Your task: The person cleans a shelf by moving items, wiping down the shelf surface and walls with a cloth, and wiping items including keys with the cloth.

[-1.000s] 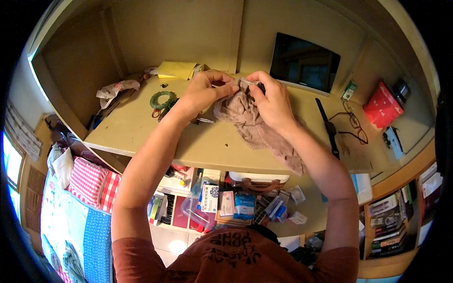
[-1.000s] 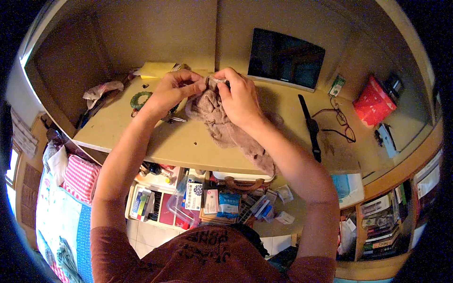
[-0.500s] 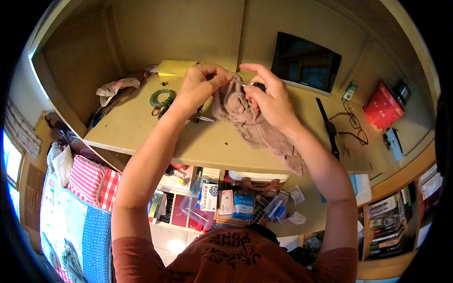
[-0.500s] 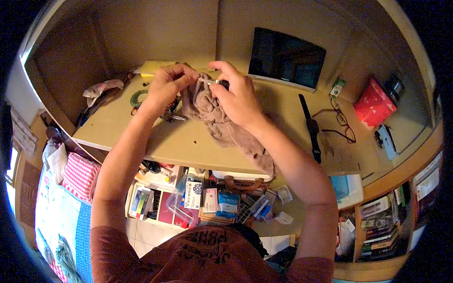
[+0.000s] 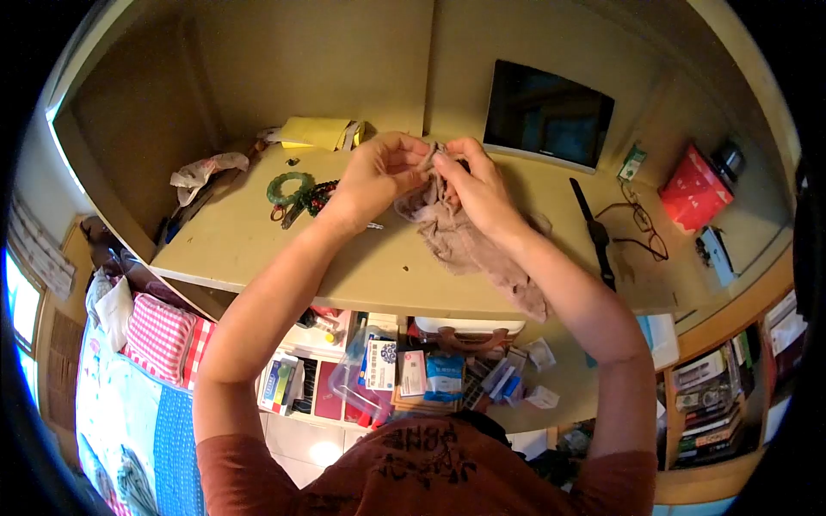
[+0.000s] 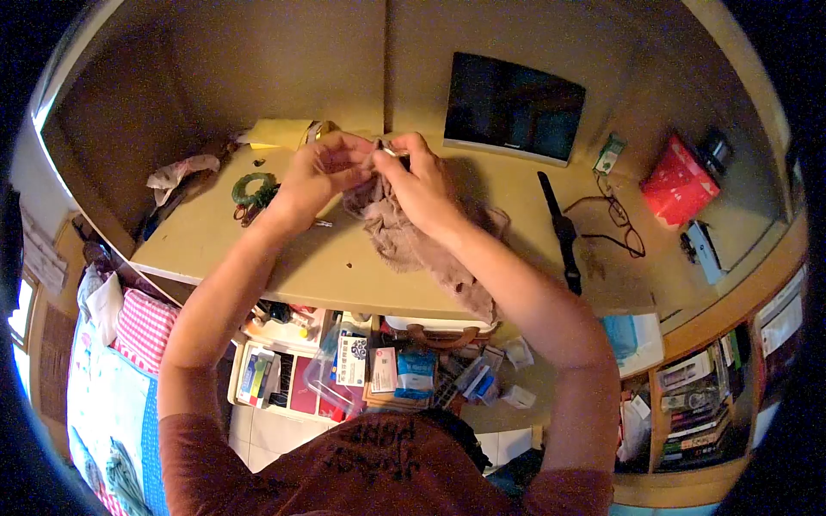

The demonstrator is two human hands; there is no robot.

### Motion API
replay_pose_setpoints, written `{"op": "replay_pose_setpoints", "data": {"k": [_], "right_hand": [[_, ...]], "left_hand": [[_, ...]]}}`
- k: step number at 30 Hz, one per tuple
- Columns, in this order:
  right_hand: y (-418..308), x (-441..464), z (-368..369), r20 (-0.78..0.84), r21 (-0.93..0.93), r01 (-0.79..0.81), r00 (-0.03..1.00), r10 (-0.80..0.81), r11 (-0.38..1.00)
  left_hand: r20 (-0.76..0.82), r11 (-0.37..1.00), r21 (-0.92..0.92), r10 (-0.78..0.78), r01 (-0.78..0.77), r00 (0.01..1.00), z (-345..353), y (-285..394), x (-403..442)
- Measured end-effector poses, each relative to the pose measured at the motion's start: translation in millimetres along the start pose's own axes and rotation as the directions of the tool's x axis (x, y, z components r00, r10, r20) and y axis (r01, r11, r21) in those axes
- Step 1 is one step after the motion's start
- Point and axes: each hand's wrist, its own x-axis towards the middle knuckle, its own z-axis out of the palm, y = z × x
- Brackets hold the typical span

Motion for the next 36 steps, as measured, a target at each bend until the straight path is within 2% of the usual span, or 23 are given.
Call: {"op": "replay_pose_setpoints", "data": {"k": [2, 4, 6, 8, 10, 11, 12, 13, 14, 16, 17, 18, 19, 21, 23, 26, 29, 32, 34, 36], "right_hand": [[2, -6, -1, -0.062, -0.262, 0.197, 0.974, -0.22, 0.945], [7, -4, -2, -0.086, -0.222, 0.23, 0.963, -0.254, 0.948], [21, 6, -10, -0.038, -0.172, 0.17, 0.983, -0.179, 0.97], [23, 8, -12, -0.058, -0.219, 0.224, 0.969, -0.242, 0.95], [21, 14, -13, -0.11, -0.069, 0.197, 0.973, -0.204, 0.978], [23, 18, -14, -0.091, -0.072, 0.159, 0.982, -0.165, 0.985], [22, 22, -18, -0.088, -0.074, 0.161, 0.982, -0.167, 0.984], [21, 27, -22, -0.06, -0.324, 0.207, 0.969, -0.238, 0.923], [19, 35, -25, -0.01, -0.552, 0.247, 0.953, -0.303, 0.796], [22, 55, -25, -0.004, -0.608, 0.221, 0.96, -0.282, 0.762], [23, 65, -25, 0.028, -0.625, 0.263, 0.949, -0.315, 0.735], [25, 76, -24, 0.062, -0.64, 0.304, 0.936, -0.347, 0.706], [34, 89, -22, 0.072, -0.683, 0.248, 0.959, -0.275, 0.687], [50, 107, -16, 0.055, -0.712, 0.21, 0.968, -0.245, 0.67], [66, 123, -8, 0.04, -0.738, 0.175, 0.976, -0.216, 0.652], [80, 142, -2, 0.032, -0.762, 0.205, 0.959, -0.28, 0.614], [86, 153, -1, 0.027, -0.75, 0.22, 0.953, -0.303, 0.624], [95, 164, 4, 0.104, -0.734, 0.278, 0.948, -0.302, 0.62], [94, 160, 7, 0.063, -0.719, 0.28, 0.938, -0.34, 0.637], [89, 163, 7, 0.094, -0.718, 0.259, 0.956, -0.279, 0.646]], "left_hand": [[0.102, 0.997, -0.071, -0.014, 0.021, 0.995, 4, 1, -4], [0.157, 0.998, -0.013, -0.056, 0.059, 0.986, 2, 2, -5], [0.25, 0.993, -0.067, -0.079, 0.099, 0.965, 4, -4, -3], [0.248, 0.995, -0.063, -0.064, 0.082, 0.967, 5, -8, -2], [0.027, 0.978, 0.206, -0.023, 0.017, 0.999, 5, -10, -1], [0.024, 0.979, 0.204, -0.021, 0.016, 0.999, 2, -13, -1], [0.066, 0.929, 0.37, 0.0, -0.025, 0.998, -2, -15, -2], [0.114, 0.849, 0.524, 0.011, -0.069, 0.993, -4, -17, -3], [0.109, 0.849, 0.523, 0.013, -0.069, 0.994, -4, -20, -4], [0.24, 0.652, 0.71, 0.131, -0.266, 0.962, 2, -17, -8], [0.18, 0.701, 0.685, 0.098, -0.196, 0.979, 6, -17, -8], [0.18, 0.702, 0.685, 0.096, -0.195, 0.979, 8, -15, -9], [0.161, 0.662, 0.73, 0.078, -0.172, 0.984, 8, -12, -10], [0.137, 0.616, 0.774, 0.062, -0.146, 0.989, 7, -14, -8], [0.188, 0.564, 0.782, 0.193, -0.266, 0.963, 3, -21, -7], [0.207, 0.55, 0.779, 0.225, -0.3, 0.952, 2, -21, -9], [0.196, 0.542, 0.796, 0.191, -0.27, 0.962, 2, -19, -9], [0.172, 0.547, 0.811, 0.114, -0.207, 0.978, 5, -12, -10], [0.205, 0.5, 0.837, 0.093, -0.224, 0.974, 7, -6, -11], [0.209, 0.527, 0.817, 0.108, -0.235, 0.972, 8, -4, -12]]}}
